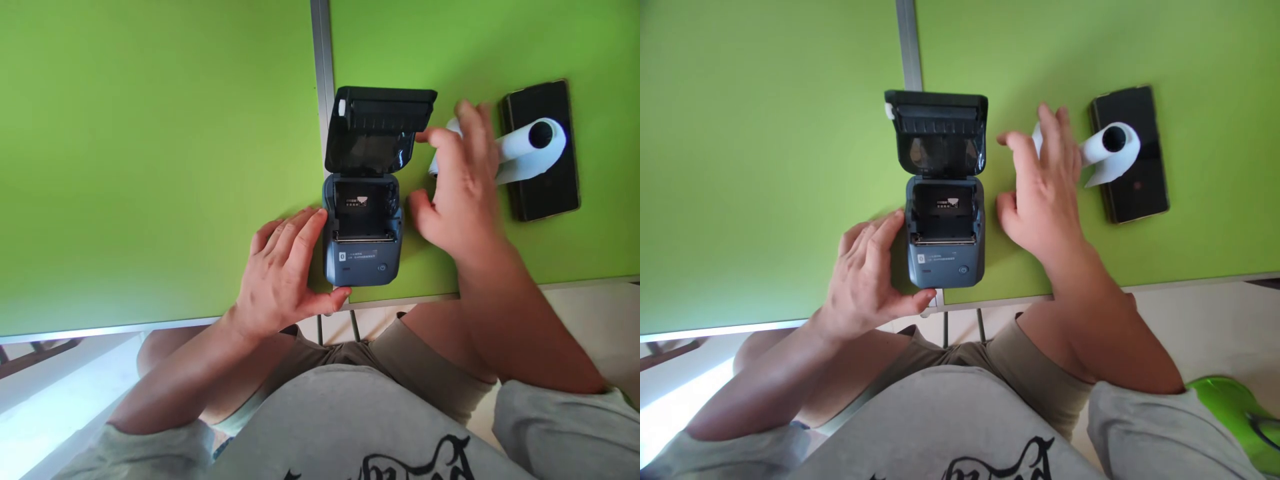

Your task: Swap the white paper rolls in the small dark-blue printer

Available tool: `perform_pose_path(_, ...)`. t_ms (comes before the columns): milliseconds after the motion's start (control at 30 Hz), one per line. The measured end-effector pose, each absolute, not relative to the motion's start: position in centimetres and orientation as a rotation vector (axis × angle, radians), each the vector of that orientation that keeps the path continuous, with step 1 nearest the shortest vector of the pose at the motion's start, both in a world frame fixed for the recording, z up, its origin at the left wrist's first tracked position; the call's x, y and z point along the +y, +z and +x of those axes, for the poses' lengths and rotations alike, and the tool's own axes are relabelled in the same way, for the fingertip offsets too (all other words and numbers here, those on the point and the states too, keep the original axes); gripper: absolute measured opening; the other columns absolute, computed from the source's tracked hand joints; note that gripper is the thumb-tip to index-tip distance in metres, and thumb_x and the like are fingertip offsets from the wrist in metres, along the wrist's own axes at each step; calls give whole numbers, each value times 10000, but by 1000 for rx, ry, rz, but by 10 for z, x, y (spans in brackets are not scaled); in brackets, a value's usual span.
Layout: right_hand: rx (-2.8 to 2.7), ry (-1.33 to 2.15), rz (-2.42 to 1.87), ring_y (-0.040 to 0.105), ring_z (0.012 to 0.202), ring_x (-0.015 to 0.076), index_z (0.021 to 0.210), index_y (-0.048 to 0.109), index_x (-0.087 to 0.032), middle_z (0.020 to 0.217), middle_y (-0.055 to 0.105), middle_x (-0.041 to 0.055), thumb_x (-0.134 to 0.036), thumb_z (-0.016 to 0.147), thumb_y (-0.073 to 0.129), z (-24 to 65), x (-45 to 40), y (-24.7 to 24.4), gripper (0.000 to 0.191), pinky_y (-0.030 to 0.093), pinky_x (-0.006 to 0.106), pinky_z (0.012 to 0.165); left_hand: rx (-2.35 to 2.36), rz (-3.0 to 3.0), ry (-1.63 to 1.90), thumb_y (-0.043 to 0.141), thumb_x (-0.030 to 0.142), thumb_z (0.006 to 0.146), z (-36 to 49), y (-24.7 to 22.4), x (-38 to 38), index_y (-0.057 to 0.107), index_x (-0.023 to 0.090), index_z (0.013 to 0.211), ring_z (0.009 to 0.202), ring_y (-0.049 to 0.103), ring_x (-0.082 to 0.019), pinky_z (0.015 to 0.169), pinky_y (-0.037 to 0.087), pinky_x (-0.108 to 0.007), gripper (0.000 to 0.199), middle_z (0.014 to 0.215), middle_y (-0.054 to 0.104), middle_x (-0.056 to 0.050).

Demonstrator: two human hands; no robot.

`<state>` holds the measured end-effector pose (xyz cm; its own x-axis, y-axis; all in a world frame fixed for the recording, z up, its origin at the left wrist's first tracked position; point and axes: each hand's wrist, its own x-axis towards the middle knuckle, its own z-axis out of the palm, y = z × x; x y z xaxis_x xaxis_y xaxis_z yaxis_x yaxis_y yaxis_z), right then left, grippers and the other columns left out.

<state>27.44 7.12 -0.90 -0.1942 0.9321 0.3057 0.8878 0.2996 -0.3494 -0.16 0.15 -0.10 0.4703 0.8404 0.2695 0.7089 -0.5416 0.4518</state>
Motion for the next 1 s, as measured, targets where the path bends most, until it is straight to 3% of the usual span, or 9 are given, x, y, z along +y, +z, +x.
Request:
perform_pose_path(233,-2254,61,-1580,575,1245,423,1304,549,-283,1303,608,148,-98,607,627,282,74,-2,726,463,681,1030,1322,2436,694,508,790,895,-1,-2,2,314,161,1570,1320,624,-323,1122,400,-436,943,1440,635,-187)
perform_pose_path(433,-2131,302,-1482,605,1227,360,1282,561,-330,1268,651,90,-189,780,637,273,70,1,527,478,600,1070,1326,2443,670,495,794,896,0,0,2,336,152,1545,1294,636,-322,1113,397,-430,927,1418,642,-190)
perform_pose_path(667,-2094,282,-1560,612,1289,360,1238,573,-343,1347,662,83,-350,789,736,270,72,-2,477,506,602,1085,1356,2409,682,482,813,879,2,0,3,361,167,1522,1249,650,-325,1082,415,-447,919,1384,654,-185)
perform_pose_path(833,-2100,319,-1605,670,1174,341,1181,572,-377,1219,722,35,-288,781,718,272,72,-1,435,542,571,1018,1356,2405,680,489,820,871,2,0,3,345,181,1528,1249,647,-325,1074,422,-456,927,1382,652,-185)
perform_pose_path(1000,-2087,336,-1548,633,1265,333,1220,553,-375,1291,685,43,-262,799,722,271,71,2,467,522,568,1066,1356,2411,673,489,824,868,1,-1,3,317,187,1545,1253,644,-332,1074,421,-462,945,1387,646,-185)
